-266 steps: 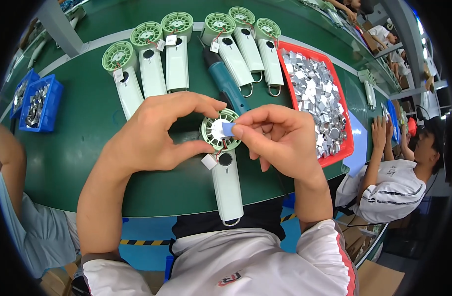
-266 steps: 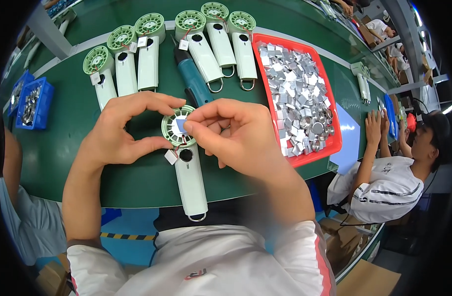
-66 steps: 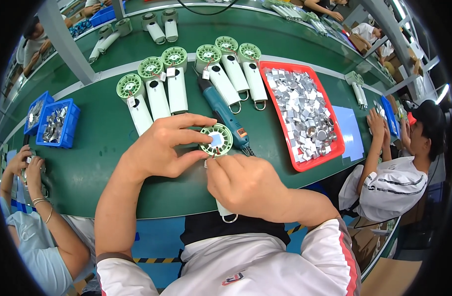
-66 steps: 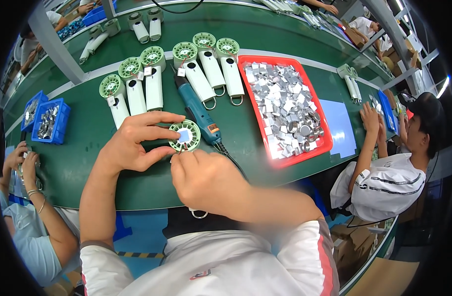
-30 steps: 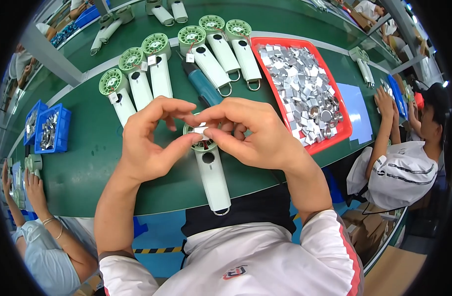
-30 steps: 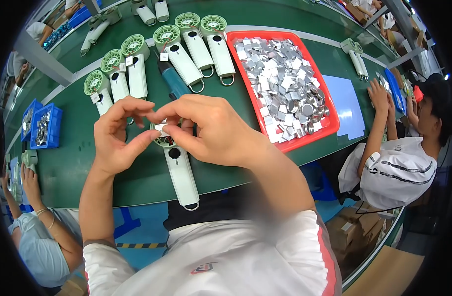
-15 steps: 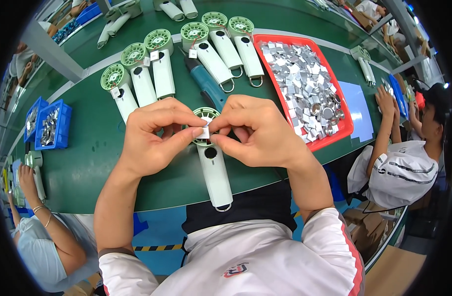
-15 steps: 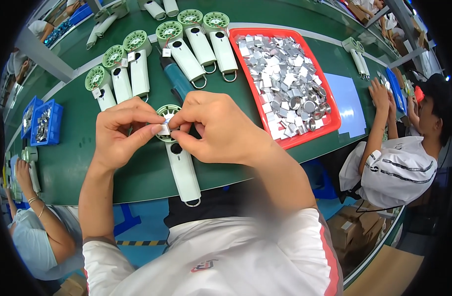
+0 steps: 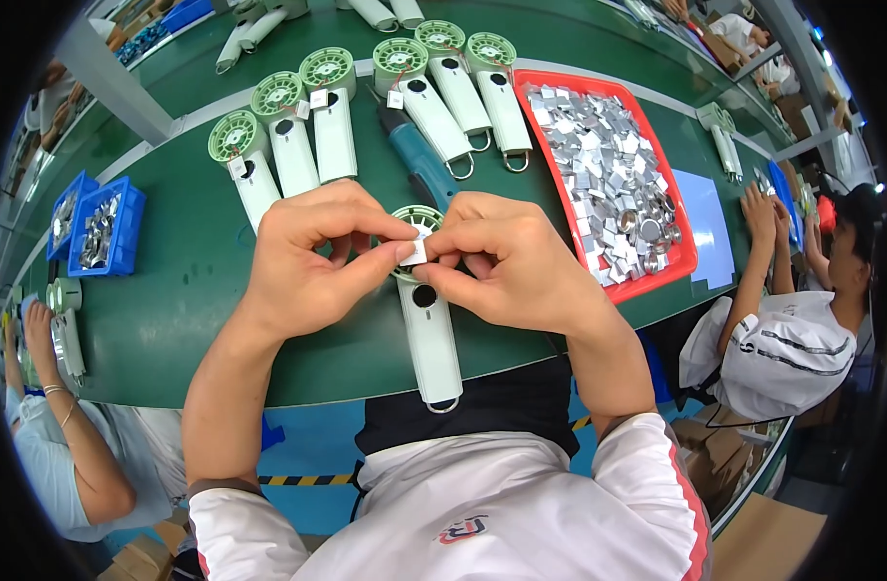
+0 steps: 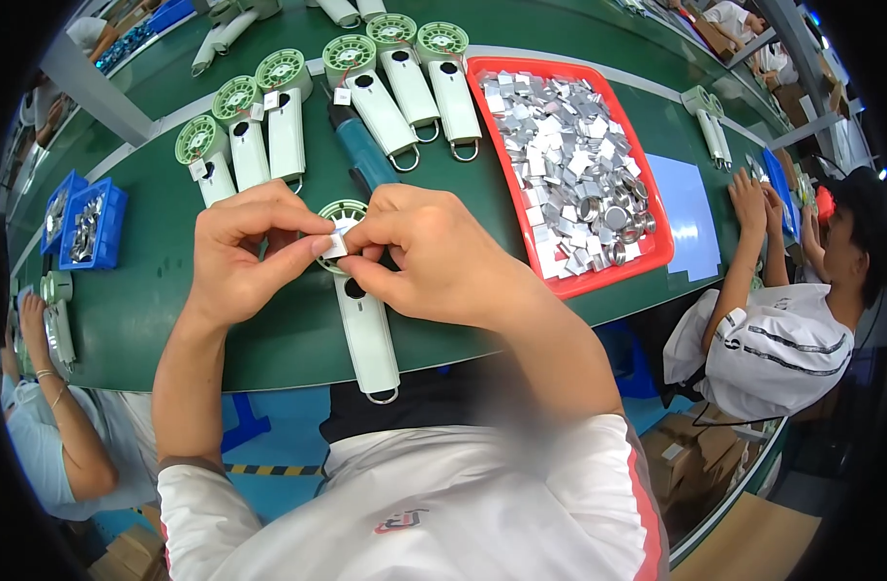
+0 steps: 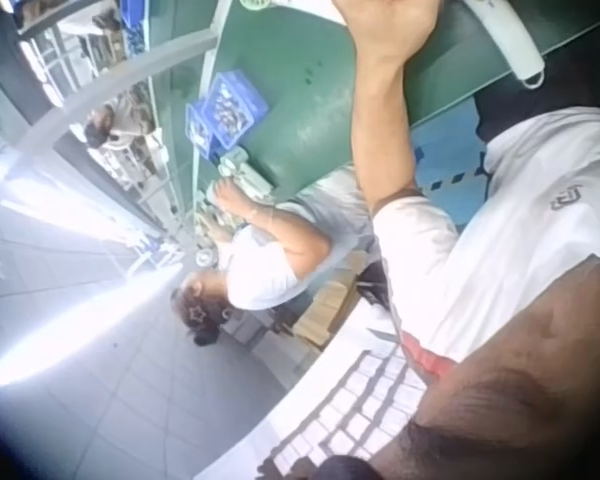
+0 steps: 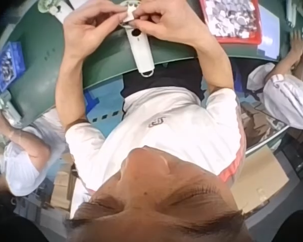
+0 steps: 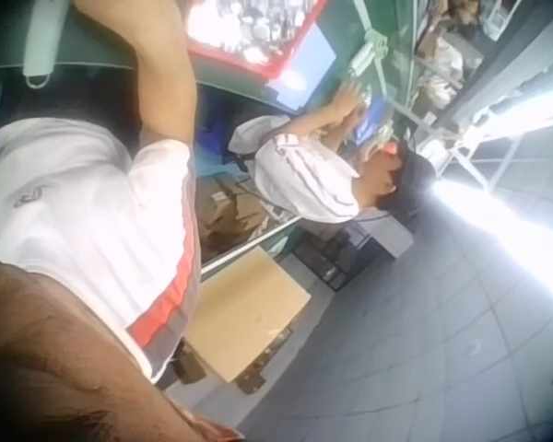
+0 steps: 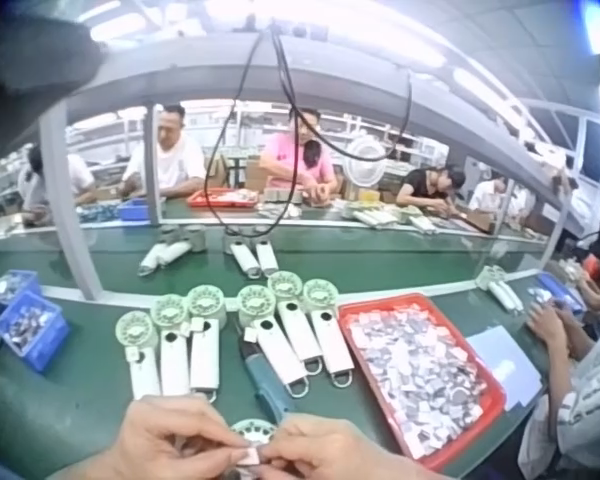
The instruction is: The person assembles portable hand fans by inserting an internal disk and a reflective piece into a fan housing, then securing the components with an electric screwdriver.
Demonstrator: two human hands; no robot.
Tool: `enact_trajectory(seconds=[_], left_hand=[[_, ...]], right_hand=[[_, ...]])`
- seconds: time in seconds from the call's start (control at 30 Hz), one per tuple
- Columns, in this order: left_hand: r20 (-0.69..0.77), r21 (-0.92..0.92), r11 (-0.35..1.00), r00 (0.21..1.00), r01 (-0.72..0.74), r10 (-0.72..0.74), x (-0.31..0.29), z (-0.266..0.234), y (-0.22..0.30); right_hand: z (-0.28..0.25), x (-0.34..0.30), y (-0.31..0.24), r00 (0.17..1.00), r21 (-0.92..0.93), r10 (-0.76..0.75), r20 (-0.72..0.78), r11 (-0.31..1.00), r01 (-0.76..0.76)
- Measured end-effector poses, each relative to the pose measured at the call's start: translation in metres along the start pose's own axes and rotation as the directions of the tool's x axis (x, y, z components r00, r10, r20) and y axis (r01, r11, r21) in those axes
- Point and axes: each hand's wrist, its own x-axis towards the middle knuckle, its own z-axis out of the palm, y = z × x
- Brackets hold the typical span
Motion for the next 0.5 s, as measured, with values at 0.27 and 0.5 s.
enact_trajectory(seconds=[0.27, 0.5], left_hand=[[0.182, 0.137, 0.969, 0.967, -0.206, 0.18, 0.008, -0.015, 0.002], [0.229, 0.237, 0.954, 0.965, -0.182, 0.127, 0.004, -0.009, -0.004]], right_hand=[[-0.001, -0.003, -0.002, 0.995, 0.007, 0.094, 0.017, 0.996, -0.094], [-0.006, -0.003, -0.001, 0.994, 0.028, 0.104, 0.041, 0.994, -0.105]])
